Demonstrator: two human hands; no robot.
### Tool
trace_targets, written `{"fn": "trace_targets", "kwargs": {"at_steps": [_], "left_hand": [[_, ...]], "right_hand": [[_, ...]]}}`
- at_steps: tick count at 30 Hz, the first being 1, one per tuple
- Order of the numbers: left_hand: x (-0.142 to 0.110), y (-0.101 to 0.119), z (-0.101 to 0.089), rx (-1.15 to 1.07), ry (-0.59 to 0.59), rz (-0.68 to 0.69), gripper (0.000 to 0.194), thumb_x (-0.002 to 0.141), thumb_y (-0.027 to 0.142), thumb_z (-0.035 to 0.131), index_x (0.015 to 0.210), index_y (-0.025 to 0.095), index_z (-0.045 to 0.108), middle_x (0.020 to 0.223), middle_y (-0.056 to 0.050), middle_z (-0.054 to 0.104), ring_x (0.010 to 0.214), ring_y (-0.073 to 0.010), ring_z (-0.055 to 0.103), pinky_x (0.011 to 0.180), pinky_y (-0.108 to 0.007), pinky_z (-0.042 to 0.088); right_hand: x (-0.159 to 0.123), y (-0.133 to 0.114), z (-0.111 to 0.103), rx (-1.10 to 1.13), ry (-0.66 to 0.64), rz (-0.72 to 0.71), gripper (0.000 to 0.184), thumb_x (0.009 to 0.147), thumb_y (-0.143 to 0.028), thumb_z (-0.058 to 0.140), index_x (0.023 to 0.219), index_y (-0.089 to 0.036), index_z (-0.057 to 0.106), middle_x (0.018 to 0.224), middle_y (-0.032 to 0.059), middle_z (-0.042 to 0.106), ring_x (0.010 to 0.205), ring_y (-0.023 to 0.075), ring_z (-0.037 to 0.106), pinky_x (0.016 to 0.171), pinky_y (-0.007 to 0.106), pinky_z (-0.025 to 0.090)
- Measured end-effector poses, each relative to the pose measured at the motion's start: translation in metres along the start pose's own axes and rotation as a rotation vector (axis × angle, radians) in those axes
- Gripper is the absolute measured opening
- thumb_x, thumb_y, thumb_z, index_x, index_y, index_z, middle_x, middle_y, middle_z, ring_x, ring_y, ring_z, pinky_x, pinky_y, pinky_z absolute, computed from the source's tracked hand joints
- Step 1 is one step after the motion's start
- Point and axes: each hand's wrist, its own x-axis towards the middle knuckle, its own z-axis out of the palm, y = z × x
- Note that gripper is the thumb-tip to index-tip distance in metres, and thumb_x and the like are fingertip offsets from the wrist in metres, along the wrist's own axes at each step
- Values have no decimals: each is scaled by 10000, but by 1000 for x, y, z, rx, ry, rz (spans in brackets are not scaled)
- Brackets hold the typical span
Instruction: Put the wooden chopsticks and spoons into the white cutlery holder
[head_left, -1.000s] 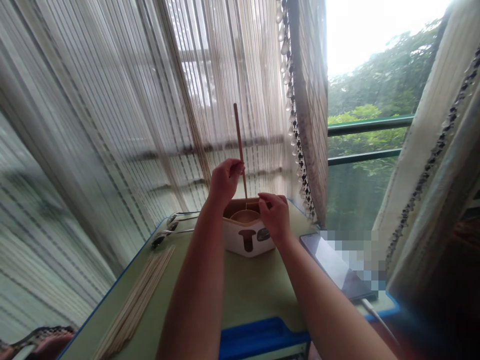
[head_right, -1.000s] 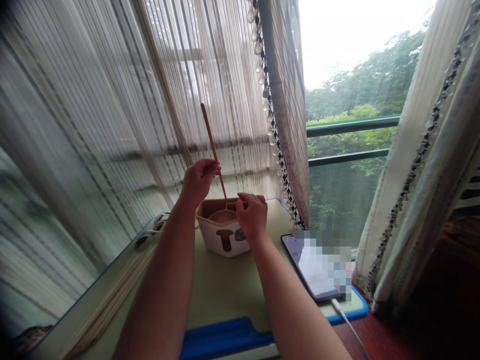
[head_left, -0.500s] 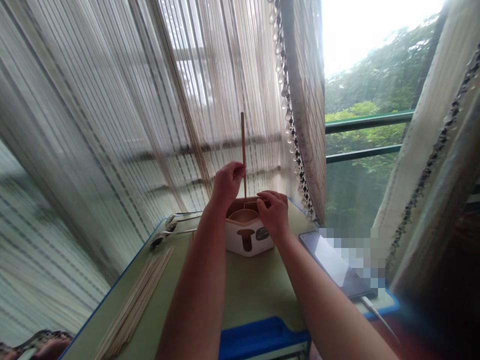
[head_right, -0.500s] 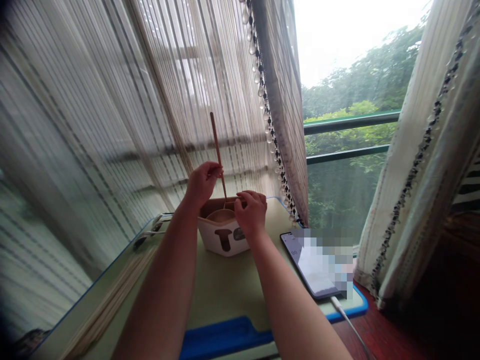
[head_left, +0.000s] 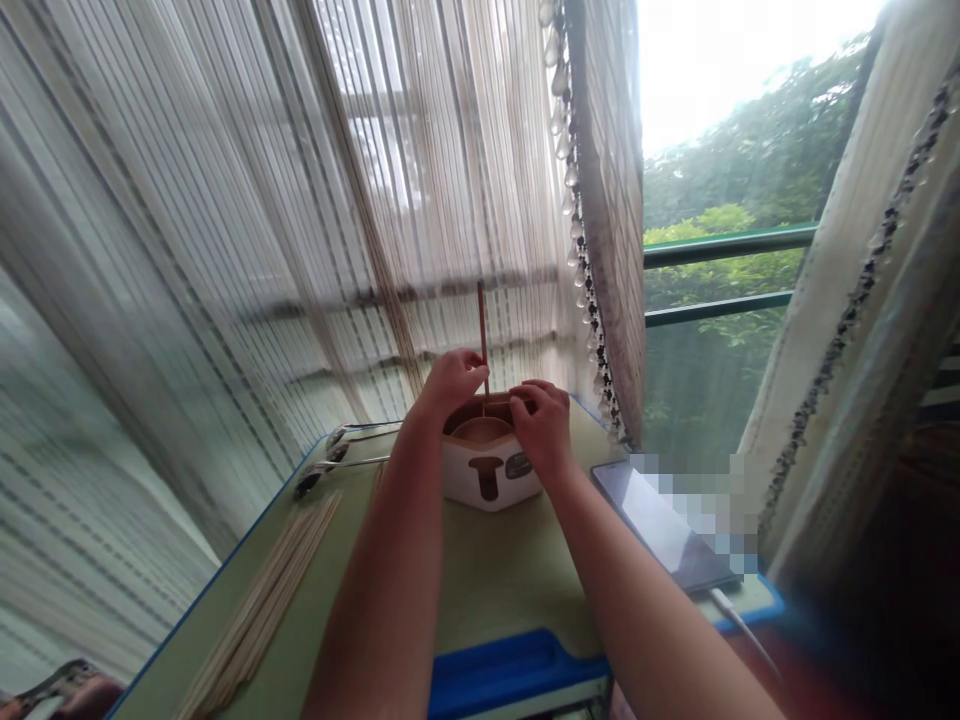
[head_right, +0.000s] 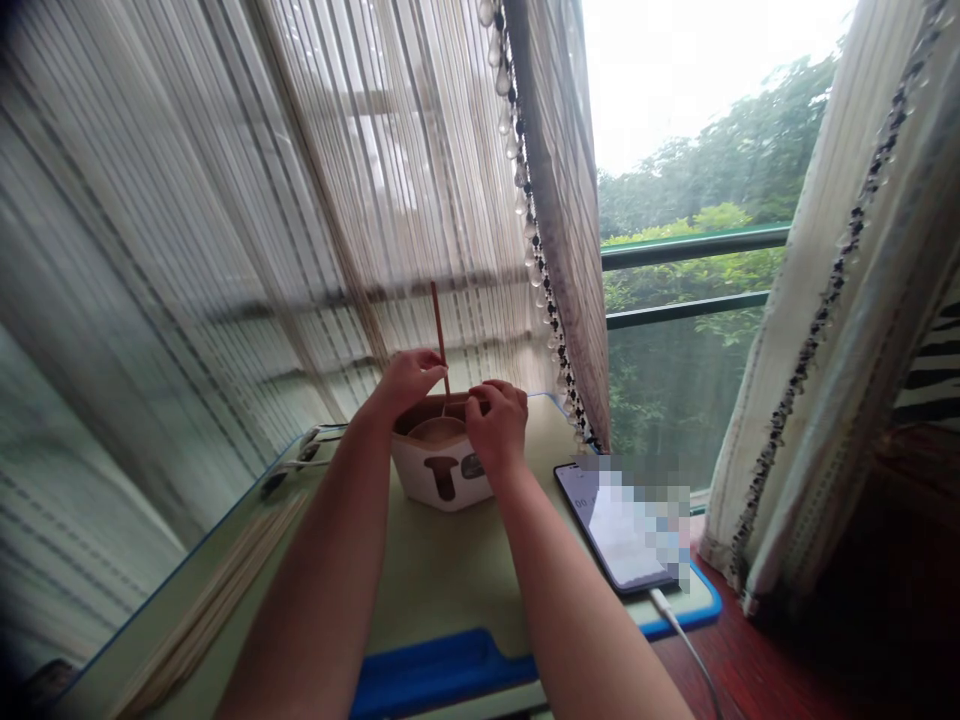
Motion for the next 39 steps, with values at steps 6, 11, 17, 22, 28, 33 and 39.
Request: {"fn": "trace_targets", "kwargs": {"at_steps": [6, 11, 17, 22, 28, 33, 39], "left_hand": [[-6, -4, -9, 43, -300, -97, 98, 615, 198, 593, 639, 173, 684, 617, -50, 671, 540, -174, 603, 492, -241, 430], [-9, -3, -11, 14, -348, -142, 109, 608, 252, 644, 667, 165, 674, 636, -48, 673, 540, -160, 601, 479, -226, 427], [-3, 7, -15, 83, -325, -140, 199, 736, 290, 567, 808, 128, 656, 776, -56, 678, 711, -158, 611, 658, -246, 456], [-2, 12, -13, 137, -225, -12, 179, 779, 234, 497, 865, 126, 612, 821, -66, 659, 755, -157, 593, 679, -250, 435], [-3, 11, -6, 207, -363, -62, 180, 763, 224, 479, 885, 153, 591, 863, -54, 646, 769, -157, 578, 667, -247, 423], [-5, 15, -9, 214, -391, -136, 204, 739, 221, 477, 872, 144, 610, 862, -64, 652, 762, -168, 585, 662, -255, 429], [-10, 19, -16, 149, -416, -233, 239, 662, 218, 570, 887, 158, 625, 872, -50, 669, 757, -162, 606, 653, -237, 447]], "right_hand": [[0, 1, -1, -8, -4, 27, 207, 738, -219, 515, 890, -177, 648, 968, 89, 627, 962, 239, 502, 930, 400, 362], [-2, 2, 1, 0, -3, 20, 289, 666, -125, 462, 899, -175, 625, 958, 87, 620, 959, 237, 497, 927, 398, 366], [-1, 1, -1, -14, -10, 22, 312, 635, -106, 448, 886, -170, 622, 949, 79, 615, 951, 228, 492, 931, 389, 364], [-2, -1, -1, -14, -8, 22, 293, 647, -116, 449, 876, -176, 622, 954, 77, 615, 948, 227, 493, 934, 385, 364], [-2, -1, -1, -4, -25, 31, 293, 646, -119, 444, 872, -168, 624, 950, 79, 615, 954, 226, 489, 937, 377, 364], [-2, -1, -3, 32, -40, 32, 387, 582, -81, 414, 900, -163, 618, 972, 83, 607, 964, 227, 490, 936, 383, 374], [-1, -1, -4, 73, -21, 43, 375, 563, -79, 408, 858, -173, 619, 943, 75, 605, 931, 224, 511, 920, 385, 394]]}}
